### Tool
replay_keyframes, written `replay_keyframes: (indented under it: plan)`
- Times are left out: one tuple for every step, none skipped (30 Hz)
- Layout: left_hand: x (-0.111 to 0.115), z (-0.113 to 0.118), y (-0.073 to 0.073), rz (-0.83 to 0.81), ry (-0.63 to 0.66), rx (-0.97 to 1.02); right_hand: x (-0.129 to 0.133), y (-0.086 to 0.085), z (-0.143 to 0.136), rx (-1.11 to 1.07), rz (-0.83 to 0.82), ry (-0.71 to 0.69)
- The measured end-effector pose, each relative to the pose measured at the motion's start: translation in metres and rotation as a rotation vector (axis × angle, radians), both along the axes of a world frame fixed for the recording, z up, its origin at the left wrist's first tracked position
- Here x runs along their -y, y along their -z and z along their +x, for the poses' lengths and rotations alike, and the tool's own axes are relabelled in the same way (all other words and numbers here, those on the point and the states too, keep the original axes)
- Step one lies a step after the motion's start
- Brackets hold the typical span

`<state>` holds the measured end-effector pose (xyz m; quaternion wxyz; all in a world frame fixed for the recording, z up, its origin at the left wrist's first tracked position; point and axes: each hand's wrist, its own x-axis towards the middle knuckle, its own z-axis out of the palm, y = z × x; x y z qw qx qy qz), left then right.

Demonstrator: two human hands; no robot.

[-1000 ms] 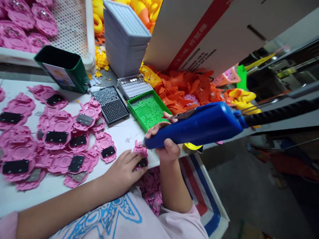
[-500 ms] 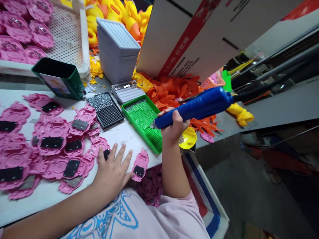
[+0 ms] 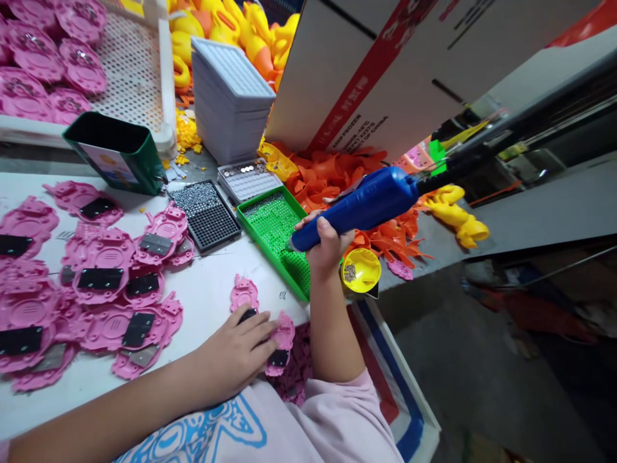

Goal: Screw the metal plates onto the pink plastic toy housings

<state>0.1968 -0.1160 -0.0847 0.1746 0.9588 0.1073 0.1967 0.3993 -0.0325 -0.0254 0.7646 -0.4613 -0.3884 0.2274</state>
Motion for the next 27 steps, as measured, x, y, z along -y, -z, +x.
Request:
replay_keyframes:
  plan:
    - [0.000, 0.000, 0.001, 0.010, 0.028, 0.027, -0.001, 0.000, 0.000, 0.003, -0.002, 0.003]
    - [0.001, 0.000, 0.002, 0.023, 0.043, 0.050, -0.002, 0.000, 0.000, 0.006, -0.006, 0.013]
    - [0.001, -0.001, 0.003, 0.039, 0.044, 0.068, -0.003, 0.000, 0.000, 0.009, -0.013, 0.023]
    - [0.001, -0.001, 0.004, 0.057, 0.033, 0.080, -0.004, 0.000, 0.001, 0.010, -0.021, 0.031]
    - [0.001, -0.001, 0.005, 0.075, 0.010, 0.087, -0.005, -0.001, 0.001, 0.010, -0.025, 0.040]
    - [0.001, -0.001, 0.006, 0.089, -0.018, 0.088, -0.005, -0.003, 0.001, 0.008, -0.026, 0.046]
    - [0.000, -0.001, 0.006, 0.095, -0.049, 0.088, -0.004, -0.005, 0.000, 0.006, -0.024, 0.047]
    - [0.000, -0.002, 0.006, 0.091, -0.081, 0.081, -0.003, -0.008, 0.000, 0.004, -0.021, 0.040]
    - [-0.001, -0.003, 0.005, 0.074, -0.111, 0.061, 0.000, -0.012, -0.001, 0.002, -0.012, 0.039]
    - [-0.002, -0.003, 0.004, 0.046, -0.140, 0.032, 0.003, -0.016, -0.003, -0.001, -0.002, 0.037]
    - [-0.003, -0.004, 0.002, 0.016, -0.167, 0.000, 0.007, -0.021, -0.004, -0.005, 0.007, 0.030]
    - [-0.003, -0.005, 0.001, -0.009, -0.190, -0.028, 0.012, -0.025, -0.007, -0.009, 0.016, 0.016]
    - [-0.004, -0.005, 0.001, -0.021, -0.209, -0.044, 0.018, -0.029, -0.010, -0.010, 0.029, -0.006]
    - [-0.004, -0.005, 0.001, -0.017, -0.222, -0.045, 0.024, -0.032, -0.013, -0.009, 0.041, -0.040]
    - [-0.004, -0.004, 0.001, -0.001, -0.230, -0.029, 0.031, -0.033, -0.016, -0.009, 0.048, -0.084]
    - [-0.004, -0.004, 0.002, 0.020, -0.236, -0.009, 0.037, -0.034, -0.020, -0.012, 0.053, -0.129]
    - [-0.004, -0.003, 0.002, 0.037, -0.242, 0.008, 0.043, -0.034, -0.024, -0.016, 0.054, -0.170]
    - [-0.004, -0.002, 0.003, 0.047, -0.248, 0.016, 0.048, -0.032, -0.028, -0.023, 0.048, -0.207]
    - [-0.004, -0.002, 0.003, 0.048, -0.253, 0.016, 0.052, -0.030, -0.031, -0.030, 0.038, -0.237]
    - [-0.004, -0.001, 0.003, 0.045, -0.255, 0.010, 0.055, -0.028, -0.035, -0.035, 0.029, -0.260]
    - [-0.004, -0.001, 0.002, 0.040, -0.257, 0.000, 0.057, -0.025, -0.038, -0.035, 0.025, -0.279]
    - [-0.004, -0.001, 0.002, 0.034, -0.255, -0.010, 0.058, -0.023, -0.040, -0.035, 0.021, -0.294]
    - [-0.004, -0.001, 0.002, 0.031, -0.253, -0.017, 0.059, -0.021, -0.042, -0.034, 0.016, -0.309]
    - [-0.004, -0.001, 0.001, 0.029, -0.251, -0.021, 0.058, -0.020, -0.043, -0.034, 0.011, -0.320]
    - [-0.004, -0.001, 0.001, 0.025, -0.249, -0.024, 0.058, -0.019, -0.043, -0.034, 0.006, -0.327]
    - [-0.004, -0.001, 0.001, 0.022, -0.250, -0.024, 0.057, -0.018, -0.043, -0.034, -0.002, -0.329]
    - [-0.004, -0.001, 0.001, 0.019, -0.250, -0.026, 0.057, -0.017, -0.043, -0.033, -0.011, -0.327]
